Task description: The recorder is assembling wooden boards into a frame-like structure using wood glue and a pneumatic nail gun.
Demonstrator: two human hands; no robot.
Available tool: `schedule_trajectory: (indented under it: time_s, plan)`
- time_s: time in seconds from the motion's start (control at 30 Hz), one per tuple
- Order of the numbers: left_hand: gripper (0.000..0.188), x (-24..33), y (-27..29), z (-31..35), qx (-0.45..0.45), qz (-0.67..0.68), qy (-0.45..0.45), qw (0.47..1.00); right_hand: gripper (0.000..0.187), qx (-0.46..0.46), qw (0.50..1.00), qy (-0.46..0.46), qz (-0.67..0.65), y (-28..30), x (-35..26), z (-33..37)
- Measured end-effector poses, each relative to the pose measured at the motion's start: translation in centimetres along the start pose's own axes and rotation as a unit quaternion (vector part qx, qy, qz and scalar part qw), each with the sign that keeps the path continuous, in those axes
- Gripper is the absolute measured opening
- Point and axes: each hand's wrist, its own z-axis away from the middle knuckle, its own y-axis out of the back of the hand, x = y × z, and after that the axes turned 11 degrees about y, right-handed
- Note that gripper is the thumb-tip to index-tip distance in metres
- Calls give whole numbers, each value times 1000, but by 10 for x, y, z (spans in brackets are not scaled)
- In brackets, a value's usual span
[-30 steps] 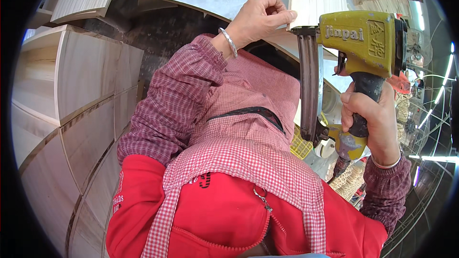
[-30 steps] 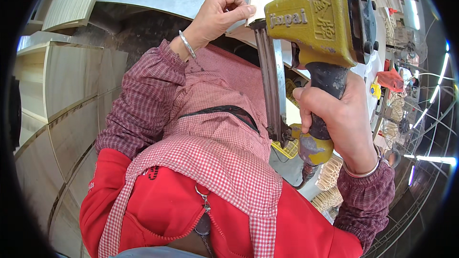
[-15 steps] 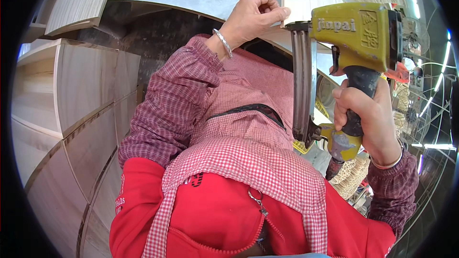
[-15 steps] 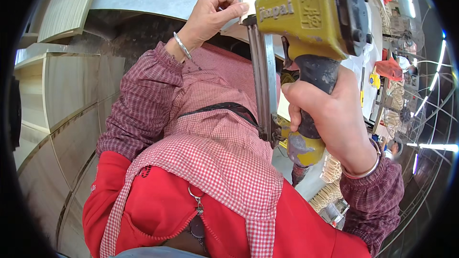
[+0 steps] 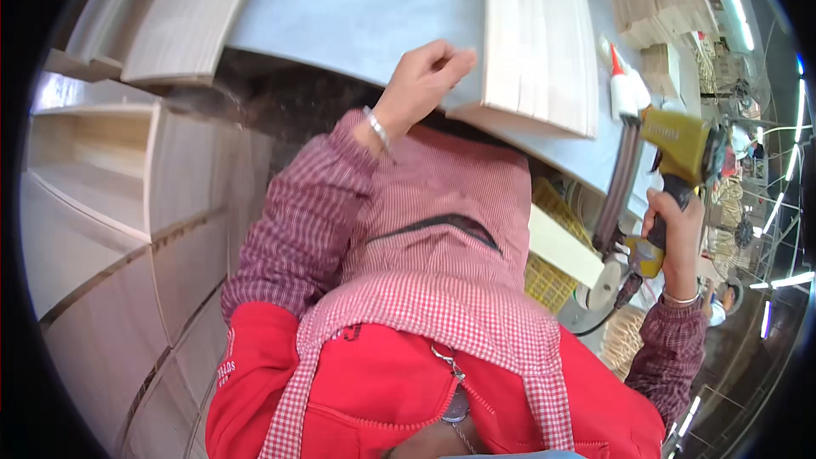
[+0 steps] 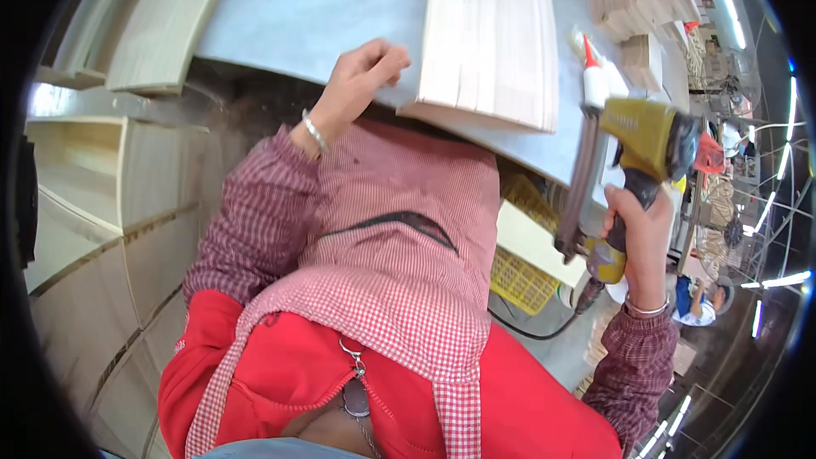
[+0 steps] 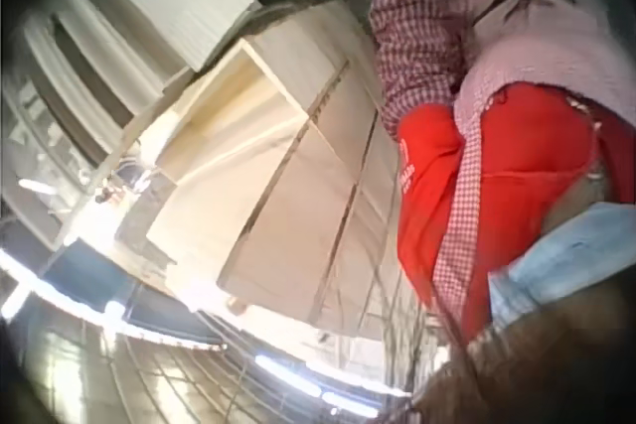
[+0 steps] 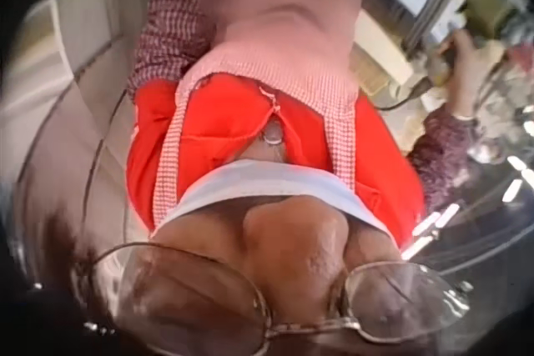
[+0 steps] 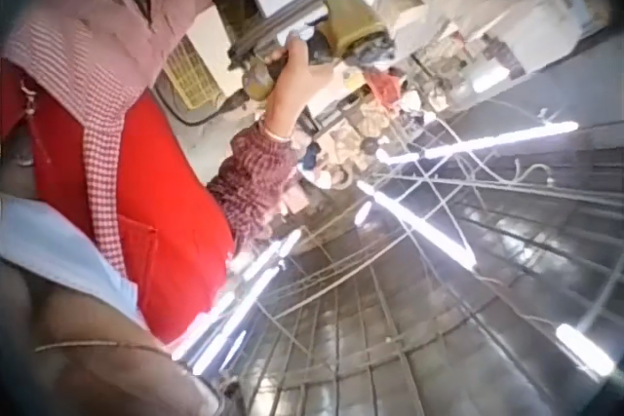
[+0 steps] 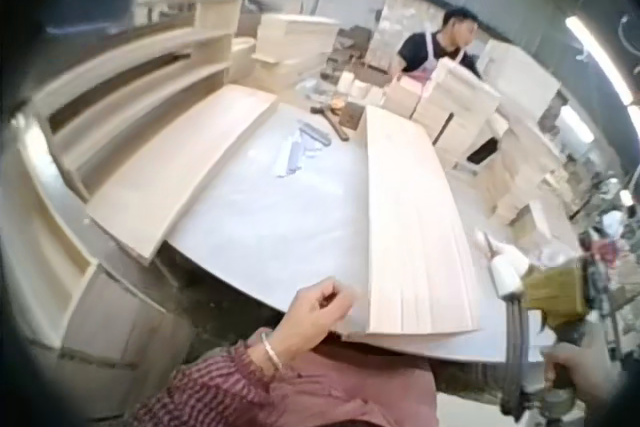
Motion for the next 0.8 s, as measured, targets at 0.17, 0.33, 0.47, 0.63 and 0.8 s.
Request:
schedule_trajectory:
  time_s: [0.17,0.33,0.47,0.63,0.8]
  plan:
    - [28,53,2,-16,66,-156,-45,984,39,71,948,159,265,54,131,-31]
    - [37,102,-69,-55,61,-472,-114,872,55,51,903,73,420,78,225,-64]
    - [43,99,-133,-97,42,-604,-157,780,60,44,886,41,459,80,274,-97]
    - [45,87,-189,-139,43,-731,-156,663,69,87,894,55,435,98,336,-131]
    - [26,76,-226,-166,-2,-843,-54,536,72,117,906,23,407,77,318,-149]
